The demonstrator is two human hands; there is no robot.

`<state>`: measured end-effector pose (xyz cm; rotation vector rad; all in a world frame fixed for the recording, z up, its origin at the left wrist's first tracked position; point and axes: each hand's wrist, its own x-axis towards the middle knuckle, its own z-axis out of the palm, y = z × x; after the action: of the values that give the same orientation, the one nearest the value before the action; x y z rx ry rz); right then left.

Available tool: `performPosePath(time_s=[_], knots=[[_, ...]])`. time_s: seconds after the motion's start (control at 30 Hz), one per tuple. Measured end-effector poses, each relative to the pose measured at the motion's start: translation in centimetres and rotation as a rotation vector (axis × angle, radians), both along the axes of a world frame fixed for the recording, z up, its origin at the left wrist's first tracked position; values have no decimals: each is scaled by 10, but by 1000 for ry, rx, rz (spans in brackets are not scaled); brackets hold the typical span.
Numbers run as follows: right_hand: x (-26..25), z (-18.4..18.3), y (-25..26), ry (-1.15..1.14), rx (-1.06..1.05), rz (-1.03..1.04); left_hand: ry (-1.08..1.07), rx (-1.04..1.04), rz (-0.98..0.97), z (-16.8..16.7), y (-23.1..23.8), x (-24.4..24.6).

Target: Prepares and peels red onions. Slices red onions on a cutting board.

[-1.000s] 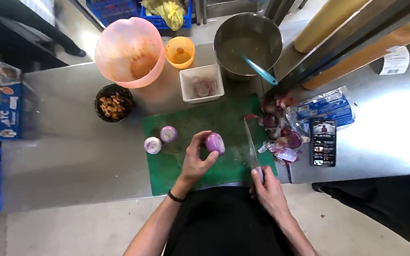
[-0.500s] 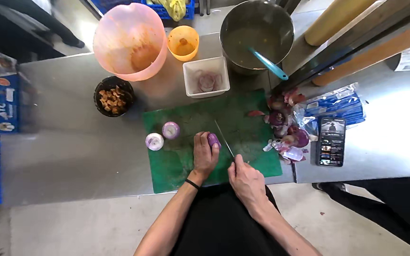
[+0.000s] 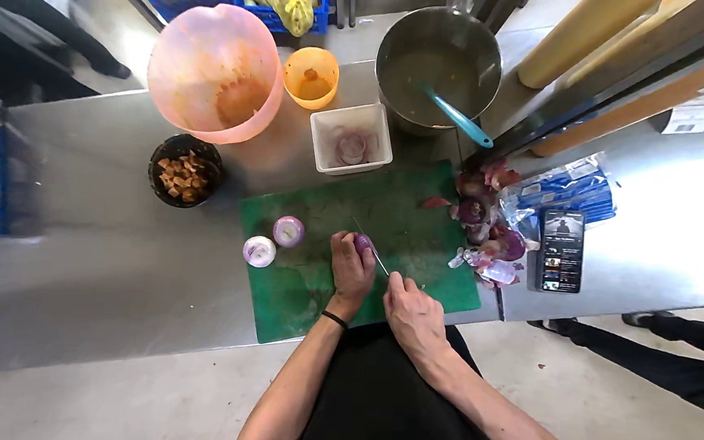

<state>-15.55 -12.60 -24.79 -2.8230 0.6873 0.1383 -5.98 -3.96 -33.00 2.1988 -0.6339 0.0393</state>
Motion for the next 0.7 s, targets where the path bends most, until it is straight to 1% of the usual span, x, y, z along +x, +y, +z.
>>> performPosePath(time_s=[0.17,0.37,0.57,0.7], knots=[[-1,-2,0,2,-13,5,-23,-87,-3,-6,0,-1],[0,-3,1,22,-1,-9,-51,-46,21,-9,-5,-1],[-2,-7,3,-40,-7,4,-48,-83,37,-14,-3,-1],[-2,-6,2,-28,4,11,-50,-95,29,-14,-3,0]])
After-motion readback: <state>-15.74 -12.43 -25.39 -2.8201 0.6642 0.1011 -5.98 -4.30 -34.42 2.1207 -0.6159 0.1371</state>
